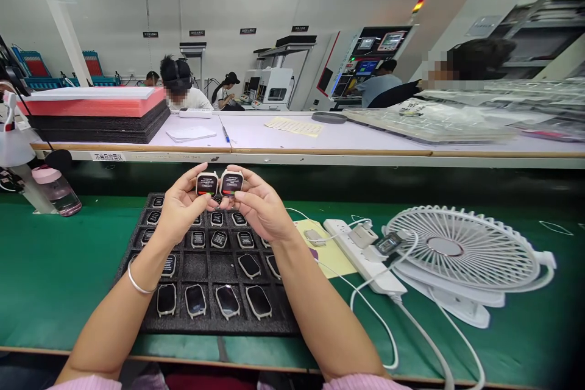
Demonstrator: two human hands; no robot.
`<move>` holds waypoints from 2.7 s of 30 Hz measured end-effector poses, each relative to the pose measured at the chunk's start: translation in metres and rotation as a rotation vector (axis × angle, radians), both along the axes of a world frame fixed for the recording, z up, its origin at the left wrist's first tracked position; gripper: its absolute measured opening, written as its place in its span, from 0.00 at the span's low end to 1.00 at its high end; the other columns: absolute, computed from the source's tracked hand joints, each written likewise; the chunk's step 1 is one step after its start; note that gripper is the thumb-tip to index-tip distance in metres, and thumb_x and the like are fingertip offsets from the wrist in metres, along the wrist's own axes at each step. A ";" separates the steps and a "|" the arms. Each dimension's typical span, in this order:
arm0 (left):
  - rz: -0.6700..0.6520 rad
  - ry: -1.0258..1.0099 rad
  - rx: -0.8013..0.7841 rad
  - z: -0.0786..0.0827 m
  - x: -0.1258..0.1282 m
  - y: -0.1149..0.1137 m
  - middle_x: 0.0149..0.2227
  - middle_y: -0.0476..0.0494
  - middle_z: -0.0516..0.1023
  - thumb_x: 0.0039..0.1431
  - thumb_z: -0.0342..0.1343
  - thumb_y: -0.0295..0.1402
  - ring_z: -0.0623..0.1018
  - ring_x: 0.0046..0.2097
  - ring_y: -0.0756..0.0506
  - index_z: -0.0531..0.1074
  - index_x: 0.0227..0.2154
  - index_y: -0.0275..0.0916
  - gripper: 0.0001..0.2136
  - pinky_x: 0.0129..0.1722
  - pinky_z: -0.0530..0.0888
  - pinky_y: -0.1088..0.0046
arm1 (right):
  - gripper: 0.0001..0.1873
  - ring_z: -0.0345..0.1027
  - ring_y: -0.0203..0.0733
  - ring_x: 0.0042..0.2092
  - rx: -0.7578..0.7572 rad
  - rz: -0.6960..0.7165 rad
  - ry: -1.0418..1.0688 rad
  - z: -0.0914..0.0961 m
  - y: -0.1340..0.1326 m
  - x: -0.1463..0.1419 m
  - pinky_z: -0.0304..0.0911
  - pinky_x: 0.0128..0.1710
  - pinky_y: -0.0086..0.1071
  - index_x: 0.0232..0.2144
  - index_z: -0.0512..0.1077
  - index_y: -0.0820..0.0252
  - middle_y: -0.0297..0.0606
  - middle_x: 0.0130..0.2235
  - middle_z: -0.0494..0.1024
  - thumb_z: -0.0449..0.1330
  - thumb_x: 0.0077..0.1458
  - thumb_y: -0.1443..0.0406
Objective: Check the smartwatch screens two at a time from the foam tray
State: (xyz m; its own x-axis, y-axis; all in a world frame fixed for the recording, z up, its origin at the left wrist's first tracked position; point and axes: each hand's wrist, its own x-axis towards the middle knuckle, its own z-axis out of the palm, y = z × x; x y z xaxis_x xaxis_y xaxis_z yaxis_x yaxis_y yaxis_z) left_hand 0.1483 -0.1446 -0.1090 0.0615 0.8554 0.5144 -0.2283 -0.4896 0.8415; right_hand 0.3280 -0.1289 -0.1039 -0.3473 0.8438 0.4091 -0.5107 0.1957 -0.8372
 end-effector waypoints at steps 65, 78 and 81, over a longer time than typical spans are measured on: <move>-0.040 -0.064 -0.149 0.010 0.000 -0.004 0.39 0.47 0.80 0.53 0.60 0.32 0.84 0.29 0.48 0.72 0.58 0.39 0.27 0.32 0.84 0.71 | 0.20 0.70 0.36 0.25 -0.050 -0.015 0.017 -0.001 0.010 -0.006 0.68 0.26 0.33 0.46 0.71 0.53 0.31 0.33 0.78 0.67 0.56 0.53; -0.024 -0.043 0.090 0.083 -0.012 0.030 0.37 0.50 0.81 0.49 0.62 0.31 0.83 0.29 0.49 0.75 0.54 0.41 0.26 0.33 0.83 0.71 | 0.17 0.70 0.37 0.27 0.250 0.026 -0.032 0.080 0.046 -0.014 0.69 0.30 0.34 0.45 0.69 0.53 0.32 0.34 0.77 0.64 0.58 0.53; 0.017 -0.008 0.162 0.091 -0.009 0.034 0.39 0.48 0.81 0.49 0.64 0.30 0.82 0.30 0.50 0.73 0.56 0.43 0.28 0.36 0.83 0.71 | 0.20 0.70 0.35 0.29 0.310 0.013 -0.053 0.092 0.046 -0.014 0.70 0.33 0.34 0.46 0.68 0.53 0.32 0.36 0.76 0.67 0.52 0.58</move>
State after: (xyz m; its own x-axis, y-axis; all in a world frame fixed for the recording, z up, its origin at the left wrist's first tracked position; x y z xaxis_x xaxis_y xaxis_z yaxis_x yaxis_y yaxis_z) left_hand 0.1393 -0.1106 -0.0182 0.0431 0.7618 0.6464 -0.2251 -0.6229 0.7492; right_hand 0.3143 -0.0828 -0.0116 -0.3847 0.6774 0.6269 -0.4717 0.4396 -0.7644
